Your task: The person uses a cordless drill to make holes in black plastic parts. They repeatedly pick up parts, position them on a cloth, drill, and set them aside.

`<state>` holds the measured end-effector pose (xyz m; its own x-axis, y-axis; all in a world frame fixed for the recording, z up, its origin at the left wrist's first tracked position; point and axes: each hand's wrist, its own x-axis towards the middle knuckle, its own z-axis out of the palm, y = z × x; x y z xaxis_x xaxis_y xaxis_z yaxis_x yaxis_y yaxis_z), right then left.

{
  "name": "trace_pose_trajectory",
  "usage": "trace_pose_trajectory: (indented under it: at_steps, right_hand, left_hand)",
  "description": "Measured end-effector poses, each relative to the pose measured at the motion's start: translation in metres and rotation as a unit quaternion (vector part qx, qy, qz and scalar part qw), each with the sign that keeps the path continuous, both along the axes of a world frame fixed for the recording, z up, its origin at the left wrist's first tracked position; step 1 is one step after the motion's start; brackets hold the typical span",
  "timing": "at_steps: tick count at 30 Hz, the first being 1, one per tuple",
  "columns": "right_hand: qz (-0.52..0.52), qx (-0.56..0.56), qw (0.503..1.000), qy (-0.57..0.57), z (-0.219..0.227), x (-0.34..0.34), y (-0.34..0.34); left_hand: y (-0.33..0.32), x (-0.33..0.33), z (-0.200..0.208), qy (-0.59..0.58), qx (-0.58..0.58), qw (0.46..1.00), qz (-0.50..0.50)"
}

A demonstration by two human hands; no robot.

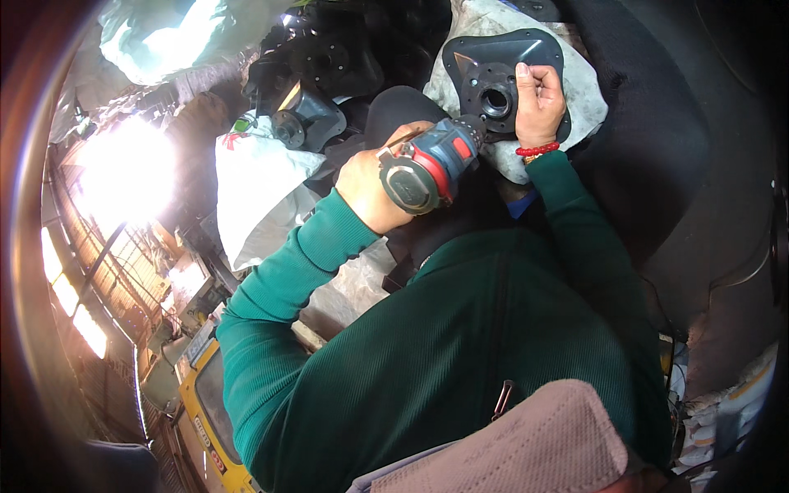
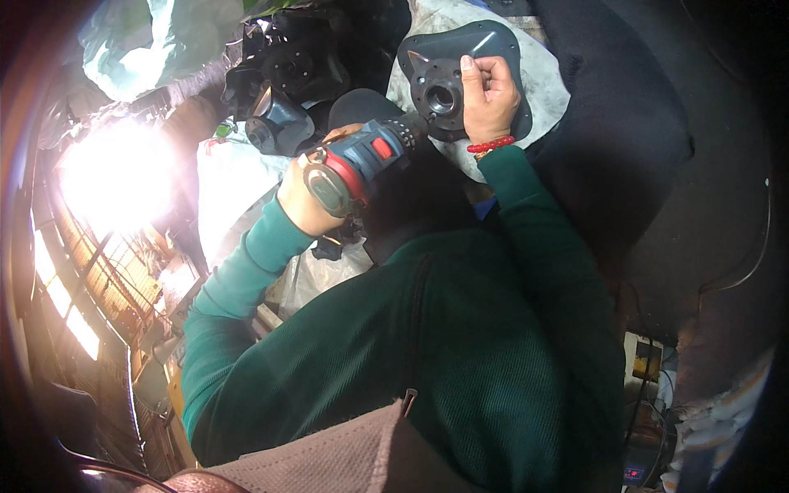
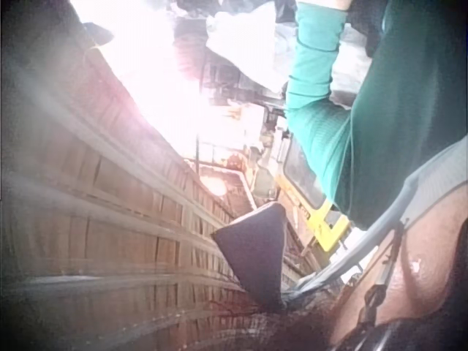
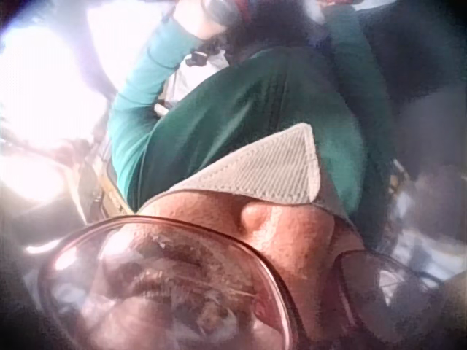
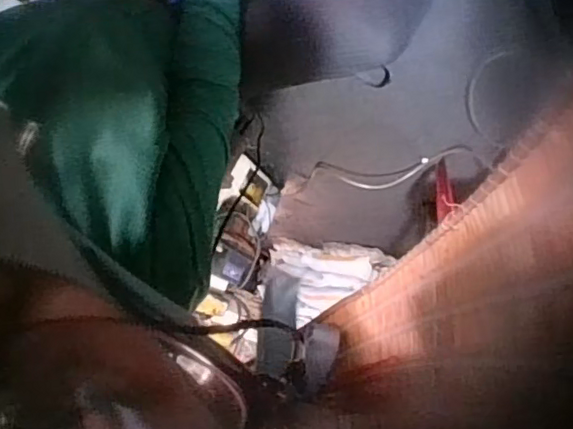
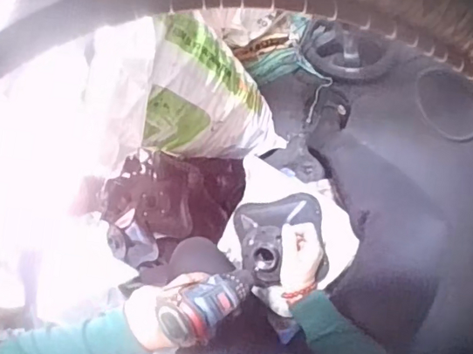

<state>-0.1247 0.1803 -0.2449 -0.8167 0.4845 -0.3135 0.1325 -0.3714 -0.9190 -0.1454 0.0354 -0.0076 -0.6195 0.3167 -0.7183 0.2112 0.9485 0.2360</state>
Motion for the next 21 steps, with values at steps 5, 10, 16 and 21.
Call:
trace_pose_trajectory:
  at_steps: [5,10,16,21]
  right_hand:
    - [0.000,0.004,1.000,0.015,0.002,0.003,0.001]
    - [0.012,0.079,0.997,0.022,-0.004,-0.004,0.005]
    - [0.023,0.170,0.985,0.015,-0.014,-0.011,0.002]
    - [0.025,0.170,0.983,0.066,-0.032,-0.018,0.003]
  left_hand:
    - [0.004,0.007,-0.005,0.022,0.042,0.998,0.027]
    - [-0.019,0.038,-0.007,0.098,0.071,0.990,0.076]
    - [-0.025,0.127,0.011,0.081,0.116,0.987,0.079]
    - [-0.059,0.223,-0.031,0.102,0.063,0.988,0.095]
